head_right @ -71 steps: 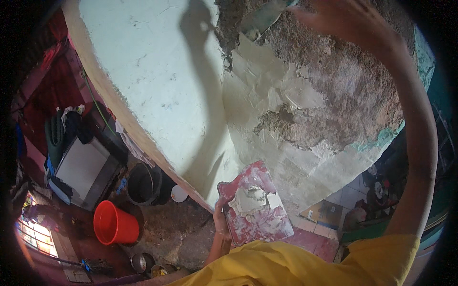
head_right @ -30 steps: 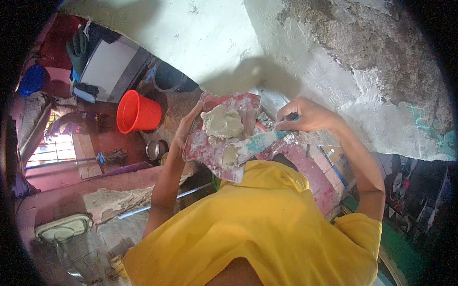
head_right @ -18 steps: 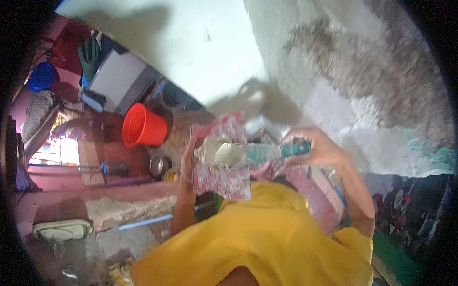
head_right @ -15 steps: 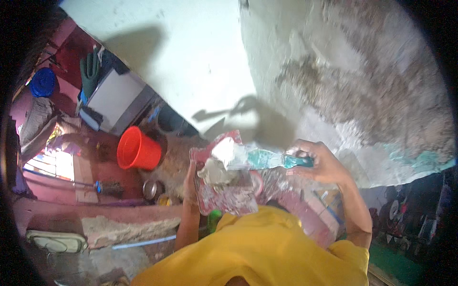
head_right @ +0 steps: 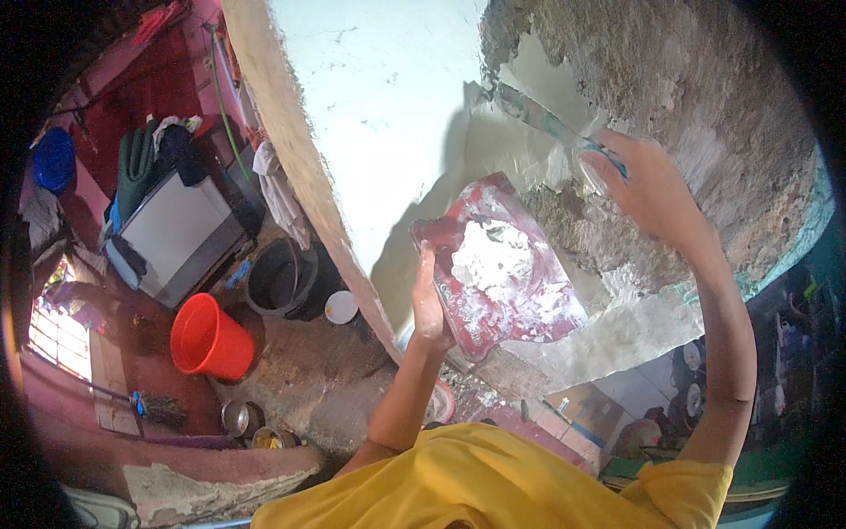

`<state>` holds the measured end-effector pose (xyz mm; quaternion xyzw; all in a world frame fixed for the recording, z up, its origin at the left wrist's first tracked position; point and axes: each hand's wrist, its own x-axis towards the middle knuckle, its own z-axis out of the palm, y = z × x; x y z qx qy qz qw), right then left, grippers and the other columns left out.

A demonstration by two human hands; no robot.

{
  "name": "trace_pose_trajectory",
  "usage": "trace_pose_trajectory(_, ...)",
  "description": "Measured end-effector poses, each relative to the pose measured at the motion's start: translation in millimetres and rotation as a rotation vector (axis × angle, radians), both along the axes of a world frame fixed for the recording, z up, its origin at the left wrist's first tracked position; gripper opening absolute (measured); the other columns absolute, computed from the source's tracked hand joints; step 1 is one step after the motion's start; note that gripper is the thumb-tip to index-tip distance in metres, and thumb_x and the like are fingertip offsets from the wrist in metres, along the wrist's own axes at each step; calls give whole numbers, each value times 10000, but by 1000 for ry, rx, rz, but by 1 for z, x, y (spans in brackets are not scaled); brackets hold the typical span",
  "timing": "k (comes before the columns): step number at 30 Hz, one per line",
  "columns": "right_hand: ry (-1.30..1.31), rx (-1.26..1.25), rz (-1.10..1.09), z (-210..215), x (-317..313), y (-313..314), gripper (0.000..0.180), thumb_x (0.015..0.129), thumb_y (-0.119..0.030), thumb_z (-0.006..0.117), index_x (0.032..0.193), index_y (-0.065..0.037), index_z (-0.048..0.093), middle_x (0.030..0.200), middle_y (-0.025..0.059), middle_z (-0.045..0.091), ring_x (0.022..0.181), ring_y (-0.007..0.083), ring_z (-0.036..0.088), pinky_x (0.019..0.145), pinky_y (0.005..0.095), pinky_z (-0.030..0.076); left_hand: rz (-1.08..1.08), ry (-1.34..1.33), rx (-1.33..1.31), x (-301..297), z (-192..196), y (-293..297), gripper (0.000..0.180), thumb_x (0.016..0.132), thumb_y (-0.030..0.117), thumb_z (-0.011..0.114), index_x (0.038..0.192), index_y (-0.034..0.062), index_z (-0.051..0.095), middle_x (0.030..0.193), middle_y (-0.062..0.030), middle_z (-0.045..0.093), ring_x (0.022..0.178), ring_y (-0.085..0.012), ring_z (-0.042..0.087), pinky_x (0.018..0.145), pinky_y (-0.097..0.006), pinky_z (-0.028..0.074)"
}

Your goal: The person applies plaster to a wall with a putty knife.

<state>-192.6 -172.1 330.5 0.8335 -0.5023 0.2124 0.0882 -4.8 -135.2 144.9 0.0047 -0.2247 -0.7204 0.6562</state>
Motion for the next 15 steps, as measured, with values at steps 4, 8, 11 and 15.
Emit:
trace_pose_trajectory(4, -62, 136, -91, 5, 21, -9, 305, 847, -265, 501, 950, 16, 565, 704, 195, 567, 594, 362, 547, 588, 393, 435, -84, -9, 38, 10, -6, -5, 565, 900, 467, 273, 1246, 24, 329, 1175, -158, 475, 1025, -278, 519, 881, -417, 426)
trace_pose_trajectory(8, 62, -10, -68, -1, 23, -20, 326, 849, -277, 497, 983, 13, 560, 750, 190, 579, 634, 343, 563, 615, 387, 441, -81, -77, 92, 15, -12, -5, 543, 906, 452, 271, 1243, 31, 334, 1164, -152, 485, 1019, -271, 525, 868, -410, 439)
trace_pose_trajectory(11, 137, -108, -19, -1, 28, -27, 331, 846, -286, 493, 972, 14, 557, 762, 201, 583, 704, 380, 549, 656, 408, 426, -103, -51, 121, 18, -15, -5, 508, 914, 425, 276, 1237, 38, 340, 1149, -143, 493, 1014, -254, 531, 847, -396, 459)
trace_pose_trajectory(15, 305, -191, -58, 1, 23, -48, 305, 837, -259, 499, 945, 24, 537, 734, 231, 560, 738, 411, 525, 662, 435, 408, -104, -101, 176, 22, -11, -3, 522, 903, 443, 304, 1239, 45, 343, 1160, -130, 488, 1010, -253, 531, 853, -399, 456)
